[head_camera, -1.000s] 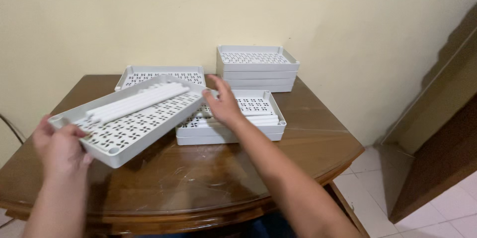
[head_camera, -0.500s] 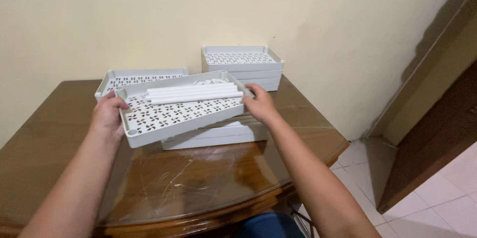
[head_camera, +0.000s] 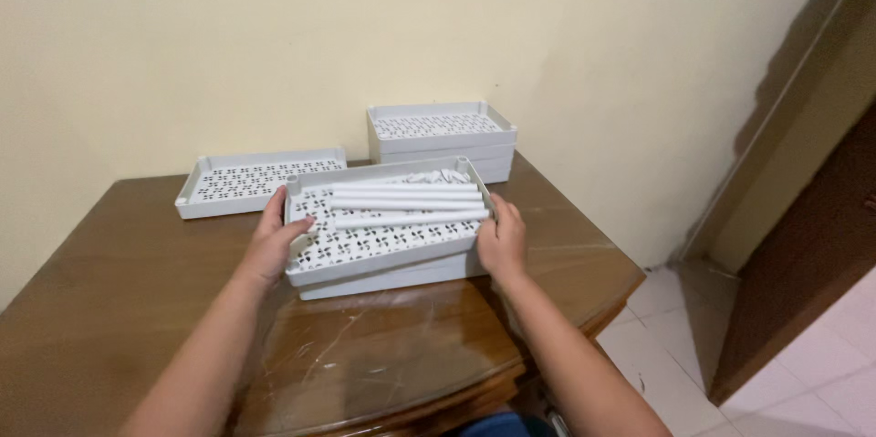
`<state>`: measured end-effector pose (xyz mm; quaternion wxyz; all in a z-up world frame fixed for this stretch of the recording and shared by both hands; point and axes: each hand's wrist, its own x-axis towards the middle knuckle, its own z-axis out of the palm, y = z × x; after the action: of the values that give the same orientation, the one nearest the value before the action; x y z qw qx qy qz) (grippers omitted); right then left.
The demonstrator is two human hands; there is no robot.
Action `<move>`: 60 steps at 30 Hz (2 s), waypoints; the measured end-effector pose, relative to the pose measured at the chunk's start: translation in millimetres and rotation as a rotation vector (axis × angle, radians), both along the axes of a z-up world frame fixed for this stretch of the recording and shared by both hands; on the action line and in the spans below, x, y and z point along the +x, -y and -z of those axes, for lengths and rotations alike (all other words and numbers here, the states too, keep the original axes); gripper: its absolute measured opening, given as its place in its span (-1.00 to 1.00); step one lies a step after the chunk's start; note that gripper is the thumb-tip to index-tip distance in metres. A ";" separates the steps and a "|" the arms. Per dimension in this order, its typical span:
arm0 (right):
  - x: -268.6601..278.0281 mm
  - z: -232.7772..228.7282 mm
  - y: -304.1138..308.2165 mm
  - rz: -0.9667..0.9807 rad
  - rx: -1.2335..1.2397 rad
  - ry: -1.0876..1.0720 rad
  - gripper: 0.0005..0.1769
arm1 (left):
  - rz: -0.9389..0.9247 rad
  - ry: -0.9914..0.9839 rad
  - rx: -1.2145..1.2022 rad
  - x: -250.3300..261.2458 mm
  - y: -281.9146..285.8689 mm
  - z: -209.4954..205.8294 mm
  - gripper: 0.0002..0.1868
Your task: The person assembles white plastic trays by inserting cylindrical rods into corner holes. They stack completed trays and continue inserting rods into additional trays on a wooden table.
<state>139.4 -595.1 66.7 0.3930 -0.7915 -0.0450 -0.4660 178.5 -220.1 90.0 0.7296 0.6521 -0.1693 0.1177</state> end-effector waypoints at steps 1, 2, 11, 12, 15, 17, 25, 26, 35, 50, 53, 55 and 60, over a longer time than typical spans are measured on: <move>-2.3 2.7 -2.1 -0.014 0.009 -0.008 -0.47 | -0.021 -0.068 0.016 0.6 0.5 3.1 -0.05; -4.1 4.7 -3.6 -0.014 0.009 0.015 -0.49 | -0.042 -0.137 0.032 1.9 0.2 7.0 -0.04; -15.4 17.7 6.4 -0.161 0.137 0.023 -0.43 | 0.021 0.087 -0.170 65.1 -5.7 36.5 -0.22; -15.7 19.2 8.0 -0.193 0.139 0.014 -0.44 | -0.015 0.074 -0.166 66.4 -4.9 34.5 -0.25; -16.2 25.5 10.8 -0.285 0.143 0.035 -0.42 | -0.076 -0.300 -0.342 44.4 1.6 36.5 -0.39; -15.2 27.4 11.5 -0.315 0.159 0.031 -0.40 | 0.010 -0.247 -0.447 23.8 2.7 33.2 -0.30; -12.1 31.1 15.0 -0.309 0.160 -0.049 -0.35 | -0.022 -0.039 0.163 -18.3 -7.7 52.9 0.00; -12.2 32.2 15.4 -0.335 0.189 -0.059 -0.34 | -0.015 -0.018 0.168 -17.7 -6.6 54.6 0.01; -3.1 39.5 20.2 -0.443 0.296 -0.061 -0.29 | 0.010 -0.050 0.290 -34.9 -6.3 34.7 0.13; -5.8 29.0 8.6 -0.130 0.077 -0.114 -0.33 | -0.071 0.010 0.262 -31.0 5.1 35.5 -0.03; -33.9 9.3 -12.1 0.109 -0.203 0.054 -0.28 | 0.029 -0.039 0.231 -19.7 -6.3 35.7 -0.09; -43.5 -10.9 -36.2 0.209 -0.322 0.079 -0.30 | 0.111 -0.111 0.250 -4.9 -25.8 31.8 -0.14; -72.2 -16.5 -142.0 -0.571 -0.283 -0.273 -0.45 | -0.077 -0.108 0.505 29.2 -78.2 36.5 -0.30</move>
<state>67.3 -453.1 83.1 0.3964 -0.8486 -0.2758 -0.2161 207.7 -141.9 53.5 0.5467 0.8248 -0.1290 0.0646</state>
